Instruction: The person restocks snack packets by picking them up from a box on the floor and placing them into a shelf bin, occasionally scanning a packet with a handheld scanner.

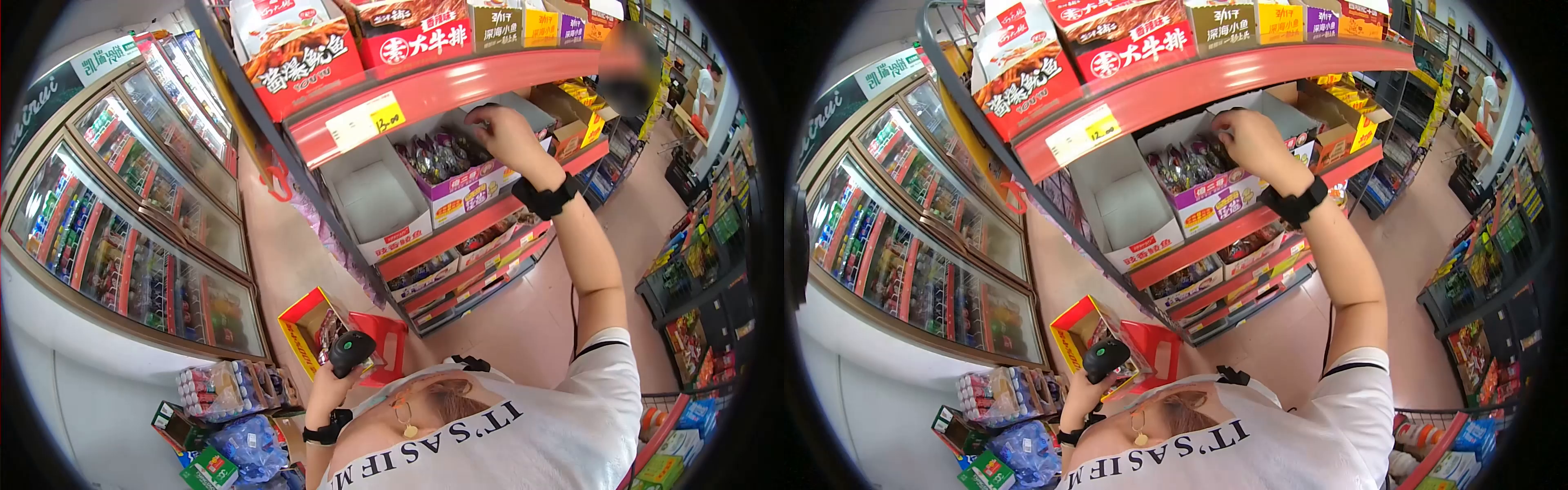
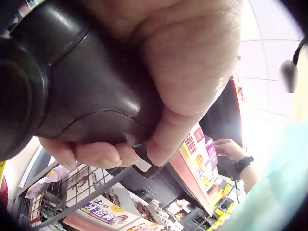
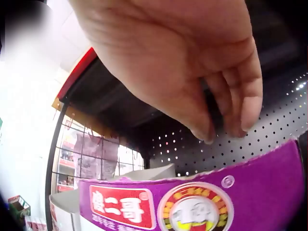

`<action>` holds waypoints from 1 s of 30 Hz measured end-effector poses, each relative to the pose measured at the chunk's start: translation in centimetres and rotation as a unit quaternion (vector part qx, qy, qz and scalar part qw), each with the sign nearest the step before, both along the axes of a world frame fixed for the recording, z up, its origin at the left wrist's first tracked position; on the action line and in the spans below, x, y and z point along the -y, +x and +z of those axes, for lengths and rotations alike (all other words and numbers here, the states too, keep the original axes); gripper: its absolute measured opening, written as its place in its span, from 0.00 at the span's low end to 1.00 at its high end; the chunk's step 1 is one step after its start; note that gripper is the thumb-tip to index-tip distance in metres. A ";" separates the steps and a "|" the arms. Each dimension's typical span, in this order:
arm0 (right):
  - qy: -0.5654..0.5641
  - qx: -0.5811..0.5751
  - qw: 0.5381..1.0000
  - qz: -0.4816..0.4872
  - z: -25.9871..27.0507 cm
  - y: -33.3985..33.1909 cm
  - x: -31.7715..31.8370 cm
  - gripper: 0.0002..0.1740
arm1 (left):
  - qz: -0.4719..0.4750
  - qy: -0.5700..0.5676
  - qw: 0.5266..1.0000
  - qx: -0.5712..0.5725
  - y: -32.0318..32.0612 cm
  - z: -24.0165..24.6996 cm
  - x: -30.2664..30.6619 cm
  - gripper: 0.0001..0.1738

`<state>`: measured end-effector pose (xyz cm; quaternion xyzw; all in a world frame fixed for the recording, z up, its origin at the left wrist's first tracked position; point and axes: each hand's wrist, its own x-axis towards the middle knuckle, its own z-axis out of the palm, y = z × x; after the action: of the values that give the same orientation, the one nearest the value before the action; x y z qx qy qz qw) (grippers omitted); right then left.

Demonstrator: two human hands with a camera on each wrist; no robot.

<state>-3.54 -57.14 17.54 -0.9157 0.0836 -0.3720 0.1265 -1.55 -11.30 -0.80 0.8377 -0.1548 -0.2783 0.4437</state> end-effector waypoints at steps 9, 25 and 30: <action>-0.185 -0.432 0.882 0.041 0.6 4.2 2.1 0.08 | 0.021 -0.104 0.994 0.025 -2.0 -1.1 4.6 0.09; -0.005 0.074 0.995 0.064 0.5 -1.8 3.3 0.06 | 0.057 -0.014 0.998 -0.001 -2.8 -0.2 7.2 0.10; 0.534 0.083 0.803 0.251 -1.6 -8.0 0.9 0.07 | 0.048 0.008 0.999 0.017 -2.5 -0.6 7.8 0.12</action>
<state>-11.59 -58.06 15.92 -0.6584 0.0252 -0.2984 0.6906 -4.09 -19.11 -1.35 0.8523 -0.1199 -0.2438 0.4470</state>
